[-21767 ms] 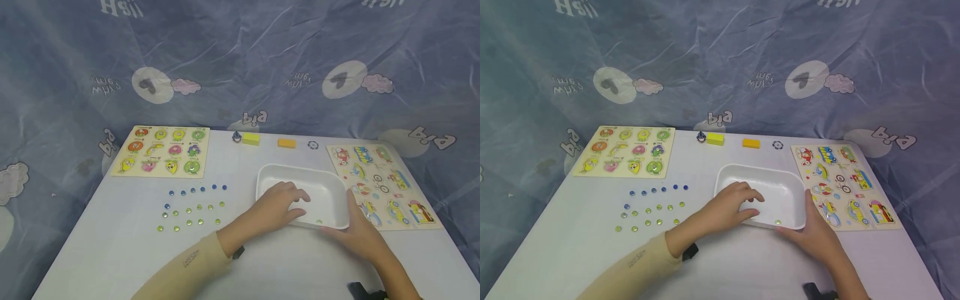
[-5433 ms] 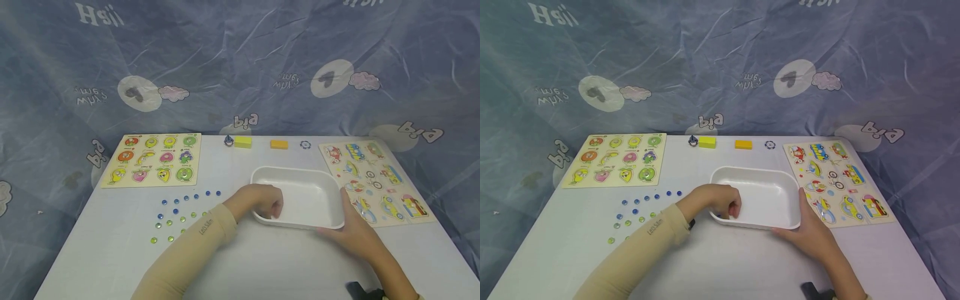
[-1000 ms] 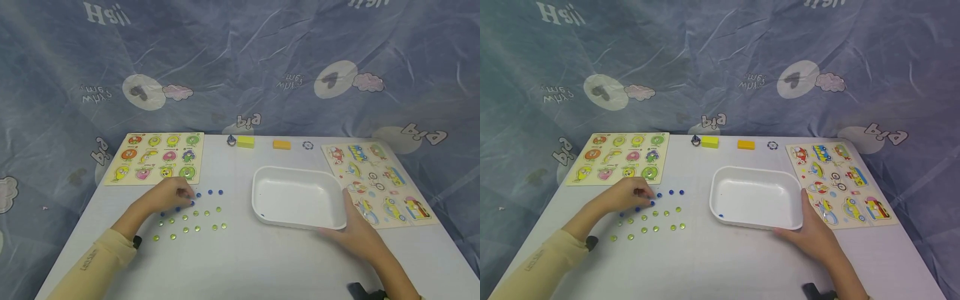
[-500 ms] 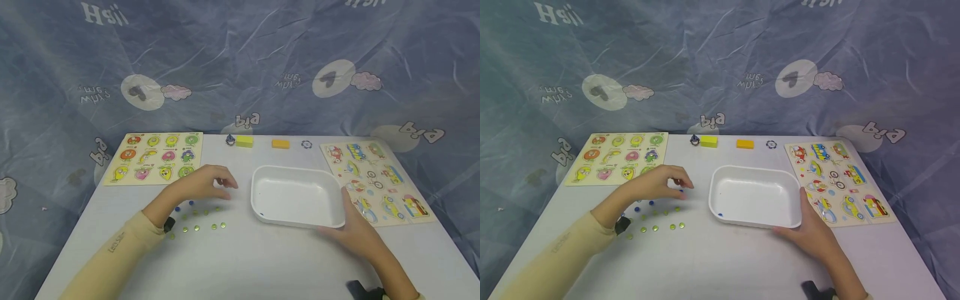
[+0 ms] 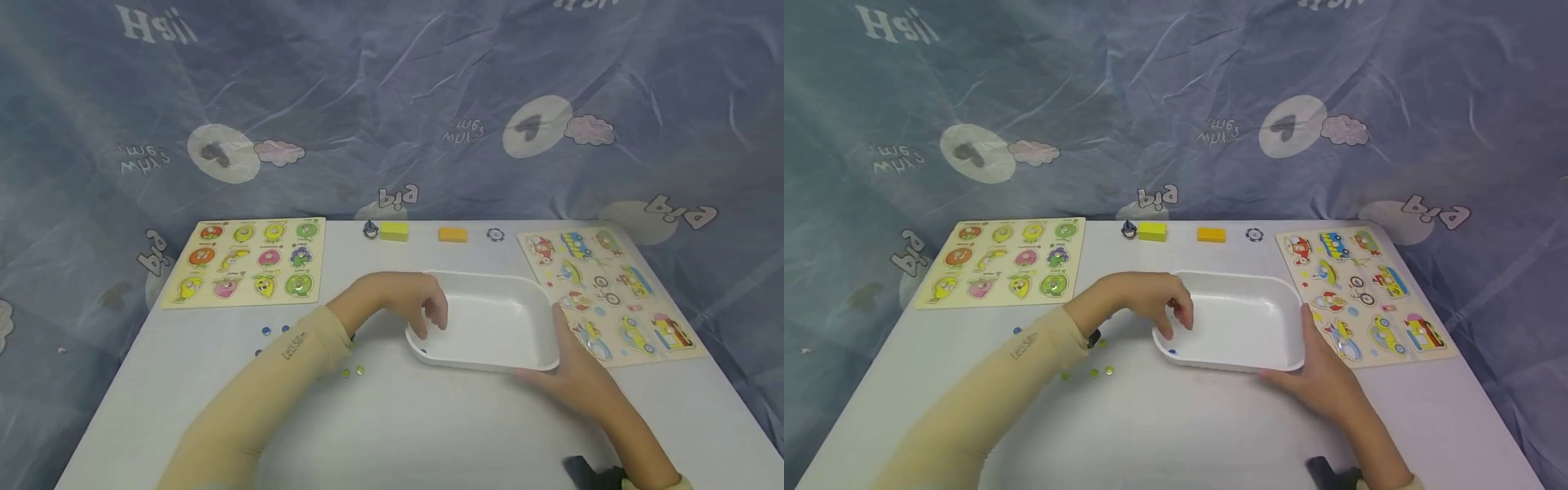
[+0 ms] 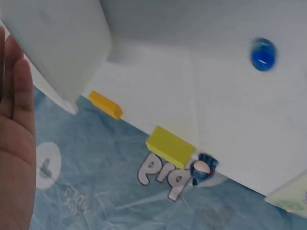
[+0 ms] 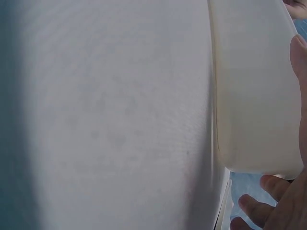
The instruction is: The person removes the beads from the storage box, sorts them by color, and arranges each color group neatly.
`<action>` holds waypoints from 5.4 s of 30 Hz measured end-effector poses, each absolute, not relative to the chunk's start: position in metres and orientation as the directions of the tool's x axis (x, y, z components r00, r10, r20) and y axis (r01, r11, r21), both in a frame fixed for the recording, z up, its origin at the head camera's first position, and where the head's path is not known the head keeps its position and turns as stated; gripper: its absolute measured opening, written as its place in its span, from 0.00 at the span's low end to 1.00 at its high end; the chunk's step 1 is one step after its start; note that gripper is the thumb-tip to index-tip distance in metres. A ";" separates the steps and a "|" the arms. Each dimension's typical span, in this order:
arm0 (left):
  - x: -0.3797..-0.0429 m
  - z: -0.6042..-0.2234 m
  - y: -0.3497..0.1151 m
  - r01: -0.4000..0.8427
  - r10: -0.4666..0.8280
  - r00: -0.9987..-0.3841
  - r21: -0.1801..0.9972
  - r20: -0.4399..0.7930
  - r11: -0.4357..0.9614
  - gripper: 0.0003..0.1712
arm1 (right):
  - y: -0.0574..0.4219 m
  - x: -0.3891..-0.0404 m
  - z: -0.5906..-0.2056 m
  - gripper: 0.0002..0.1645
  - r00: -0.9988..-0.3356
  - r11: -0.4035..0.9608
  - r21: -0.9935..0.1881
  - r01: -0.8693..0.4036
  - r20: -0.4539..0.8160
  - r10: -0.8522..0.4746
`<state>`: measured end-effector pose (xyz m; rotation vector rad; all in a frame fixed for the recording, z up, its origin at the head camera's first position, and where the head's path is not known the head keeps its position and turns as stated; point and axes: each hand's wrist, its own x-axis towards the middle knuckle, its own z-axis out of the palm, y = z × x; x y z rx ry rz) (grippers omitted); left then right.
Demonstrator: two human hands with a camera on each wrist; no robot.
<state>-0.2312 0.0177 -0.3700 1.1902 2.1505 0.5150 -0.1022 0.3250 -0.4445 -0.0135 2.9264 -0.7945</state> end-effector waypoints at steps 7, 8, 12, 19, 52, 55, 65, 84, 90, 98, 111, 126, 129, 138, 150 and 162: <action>-0.231 -0.382 0.037 0.623 0.774 -0.423 0.470 -0.471 0.626 0.15 | 0.324 -0.102 -0.444 0.81 -0.995 0.857 -0.516 0.010 -0.092 -0.044; -0.230 -0.384 0.039 0.621 0.755 -0.439 0.442 -0.487 0.647 0.15 | 0.324 -0.103 -0.444 0.81 -0.995 0.856 -0.517 0.007 -0.090 -0.046; -0.228 -0.388 0.044 0.625 0.693 -0.491 0.341 -0.528 0.702 0.14 | 0.325 -0.103 -0.444 0.81 -0.995 0.858 -0.514 0.003 -0.087 -0.049; -0.219 -0.395 0.053 0.662 0.665 -0.490 0.255 -0.564 0.705 0.13 | 0.324 -0.103 -0.444 0.82 -0.993 0.860 -0.510 0.030 -0.111 -0.031; -0.224 -0.403 0.050 0.692 0.832 -0.459 0.462 -0.311 0.555 0.05 | 0.323 -0.103 -0.446 0.82 -0.994 0.866 -0.499 0.031 -0.109 -0.027; -0.227 -0.397 0.050 0.673 0.869 -0.433 0.555 -0.240 0.489 0.05 | 0.323 -0.103 -0.445 0.81 -0.994 0.867 -0.496 0.034 -0.110 -0.024; -0.226 -0.363 0.033 0.622 0.882 -0.469 0.692 -0.046 0.367 0.08 | 0.322 -0.102 -0.445 0.81 -0.992 0.866 -0.499 0.036 -0.119 -0.027; -0.219 -0.332 -0.049 0.546 0.718 -0.694 0.694 0.061 0.469 0.08 | 0.323 -0.102 -0.445 0.80 -0.992 0.880 -0.473 0.040 -0.126 -0.023; -0.213 -0.340 -0.078 0.516 0.646 -0.757 0.700 0.102 0.493 0.06 | 0.324 -0.103 -0.446 0.81 -0.992 0.881 -0.472 0.040 -0.126 -0.022; -0.207 -0.363 -0.123 0.427 0.535 -0.842 0.698 0.074 0.575 0.05 | 0.325 -0.102 -0.446 0.80 -0.994 0.880 -0.474 0.023 -0.106 -0.031; -0.193 -0.410 -0.154 0.333 0.438 -0.897 0.573 -0.052 0.749 0.05 | 0.326 -0.103 -0.448 0.81 -0.993 0.877 -0.481 0.026 -0.115 -0.034; -0.188 -0.438 -0.146 0.345 0.432 -0.896 0.451 -0.104 0.823 0.08 | 0.326 -0.103 -0.446 0.80 -0.990 0.870 -0.491 0.035 -0.136 -0.037; -0.188 -0.439 -0.145 0.347 0.434 -0.895 0.449 -0.103 0.823 0.09 | 0.326 -0.103 -0.446 0.80 -0.989 0.868 -0.495 0.036 -0.143 -0.040; -0.190 -0.447 -0.145 0.364 0.437 -0.894 0.414 -0.095 0.834 0.09 | 0.324 -0.103 -0.445 0.80 -0.990 0.865 -0.501 0.034 -0.136 -0.040; -0.188 -0.441 -0.145 0.338 0.430 -0.895 0.456 -0.115 0.824 0.10 | 0.324 -0.102 -0.444 0.81 -0.988 0.870 -0.492 0.037 -0.146 -0.040; -0.186 -0.410 -0.148 0.384 0.440 -0.898 0.528 0.022 0.757 0.14 | 0.325 -0.104 -0.446 0.79 -0.992 0.864 -0.504 0.003 -0.112 -0.062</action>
